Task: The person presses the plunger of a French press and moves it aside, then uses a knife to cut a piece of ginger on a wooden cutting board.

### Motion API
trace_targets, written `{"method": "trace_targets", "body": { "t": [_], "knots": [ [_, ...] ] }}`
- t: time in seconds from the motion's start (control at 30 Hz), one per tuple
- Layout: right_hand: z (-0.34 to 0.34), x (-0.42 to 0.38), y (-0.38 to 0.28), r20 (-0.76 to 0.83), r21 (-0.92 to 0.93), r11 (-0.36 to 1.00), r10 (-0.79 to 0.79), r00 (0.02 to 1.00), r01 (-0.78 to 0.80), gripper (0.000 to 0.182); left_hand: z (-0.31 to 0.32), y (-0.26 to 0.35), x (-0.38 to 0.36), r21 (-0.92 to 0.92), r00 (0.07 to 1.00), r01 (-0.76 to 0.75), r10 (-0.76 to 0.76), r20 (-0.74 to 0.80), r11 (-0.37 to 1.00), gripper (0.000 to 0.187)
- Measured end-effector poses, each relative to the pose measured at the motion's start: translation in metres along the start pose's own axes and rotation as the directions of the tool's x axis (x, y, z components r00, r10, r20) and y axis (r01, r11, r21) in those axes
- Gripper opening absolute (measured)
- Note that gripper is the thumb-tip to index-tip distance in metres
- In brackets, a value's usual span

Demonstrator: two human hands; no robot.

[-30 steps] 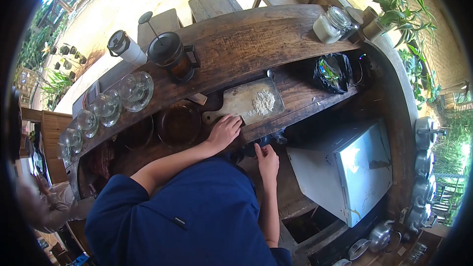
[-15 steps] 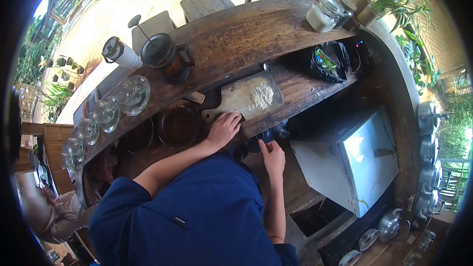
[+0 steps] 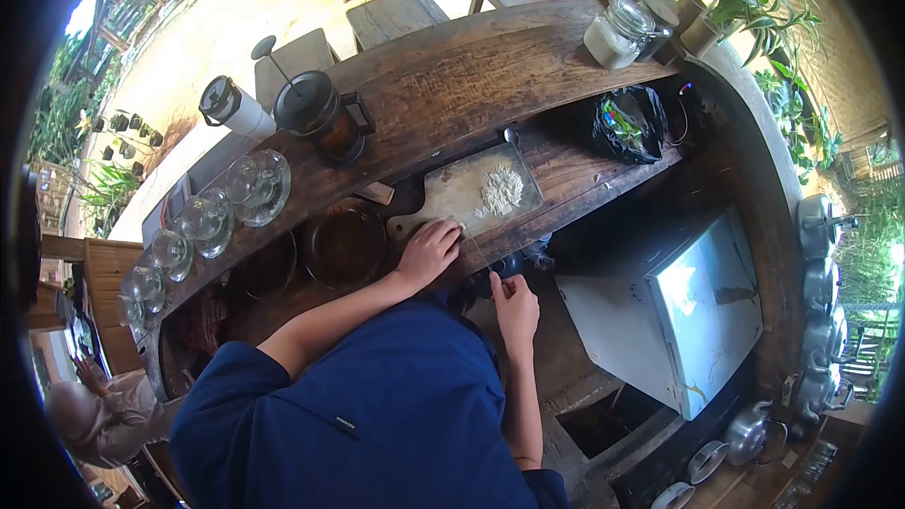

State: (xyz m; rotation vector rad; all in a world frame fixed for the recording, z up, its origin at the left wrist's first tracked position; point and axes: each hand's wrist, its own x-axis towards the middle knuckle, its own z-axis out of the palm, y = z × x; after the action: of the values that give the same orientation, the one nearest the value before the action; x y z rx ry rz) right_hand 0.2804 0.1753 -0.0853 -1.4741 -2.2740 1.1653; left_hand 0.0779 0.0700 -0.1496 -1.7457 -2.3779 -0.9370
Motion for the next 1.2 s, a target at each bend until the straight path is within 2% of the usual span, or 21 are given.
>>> {"method": "trace_targets", "body": {
  "t": [0.13,0.27,0.5,0.6,0.67,1.07,1.2],
  "knots": [
    [-0.002,0.001,0.000,0.043,-0.025,1.000,0.011,0.999,-0.010,0.048,0.000,0.001,-0.002,-0.003,0.999,-0.011,0.011,-0.042,1.000,0.031],
    [-0.010,-0.002,-0.004,0.062,-0.012,1.000,0.023,0.998,-0.022,0.049,-0.001,0.004,-0.001,-0.007,1.000,0.020,-0.020,-0.005,1.000,0.032],
    [0.001,-0.008,0.000,0.005,-0.114,0.993,0.006,1.000,-0.005,0.048,0.001,0.002,-0.001,0.004,1.000,-0.002,0.002,-0.003,1.000,0.032],
    [0.003,-0.007,0.002,-0.038,-0.105,0.994,-0.029,0.999,0.025,0.045,0.001,0.002,-0.001,-0.018,1.000,0.020,-0.019,0.018,1.000,0.034],
    [0.002,-0.005,0.004,-0.021,-0.070,0.997,-0.019,1.000,0.018,0.045,0.002,0.000,-0.001,0.045,1.000,-0.021,0.022,-0.014,0.999,0.033],
    [-0.001,-0.002,-0.002,0.051,0.005,1.000,0.011,0.999,-0.012,0.045,0.006,-0.004,-0.004,0.047,1.000,-0.028,0.028,0.005,0.998,0.033],
    [0.005,0.005,-0.001,0.047,0.029,0.999,-0.036,0.998,0.034,0.045,0.004,-0.002,-0.006,0.093,0.999,-0.032,0.029,0.027,0.995,0.034]
  ]
}}
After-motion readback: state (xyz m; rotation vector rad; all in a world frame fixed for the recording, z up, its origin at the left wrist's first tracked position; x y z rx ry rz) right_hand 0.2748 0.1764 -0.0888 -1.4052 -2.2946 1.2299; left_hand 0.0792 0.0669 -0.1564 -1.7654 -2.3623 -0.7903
